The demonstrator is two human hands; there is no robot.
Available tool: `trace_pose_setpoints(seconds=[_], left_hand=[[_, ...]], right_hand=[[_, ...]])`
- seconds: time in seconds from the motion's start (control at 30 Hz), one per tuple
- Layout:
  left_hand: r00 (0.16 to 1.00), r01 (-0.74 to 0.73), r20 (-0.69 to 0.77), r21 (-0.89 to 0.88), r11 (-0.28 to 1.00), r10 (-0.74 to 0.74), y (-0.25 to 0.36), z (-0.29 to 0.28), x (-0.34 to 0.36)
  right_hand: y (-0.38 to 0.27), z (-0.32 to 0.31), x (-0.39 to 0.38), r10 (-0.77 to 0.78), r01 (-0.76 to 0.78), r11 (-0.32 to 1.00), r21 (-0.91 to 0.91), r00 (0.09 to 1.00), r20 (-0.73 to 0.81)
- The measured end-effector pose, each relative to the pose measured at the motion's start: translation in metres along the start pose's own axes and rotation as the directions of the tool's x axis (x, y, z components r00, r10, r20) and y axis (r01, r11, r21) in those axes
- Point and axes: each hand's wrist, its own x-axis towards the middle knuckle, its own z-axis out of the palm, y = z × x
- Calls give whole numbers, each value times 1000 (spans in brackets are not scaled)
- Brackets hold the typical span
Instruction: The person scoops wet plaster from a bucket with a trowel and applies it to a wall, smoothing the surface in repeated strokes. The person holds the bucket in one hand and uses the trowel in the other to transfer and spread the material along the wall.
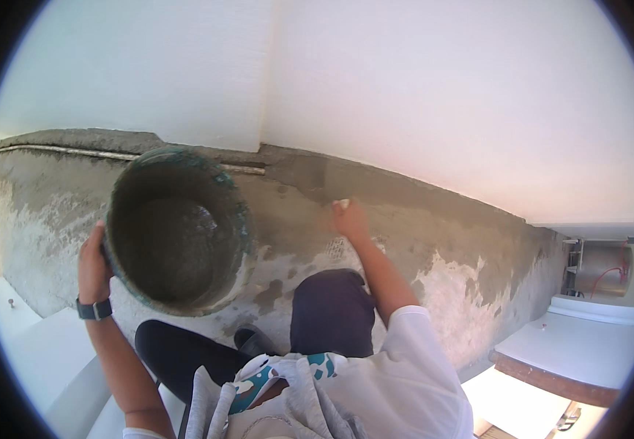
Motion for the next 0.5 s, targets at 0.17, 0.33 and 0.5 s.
trace_pose_setpoints(seconds=[0.17, 0.33, 0.5], left_hand=[[999, -12, 35, -232, 973, 21, -4, -6, 3], [997, -65, -66, -432, 900, 41, -9, -3, 5], [989, 70, -75, -521, 851, -128, -19, -16, 15]], right_hand=[[14, -45, 2, -59, 63, 991, -117, 998, 35], [-10, -38, 28, -24, 54, 951, -304, 995, 102], [-7, -6, 67, -196, 193, 919, -345, 980, 27]])
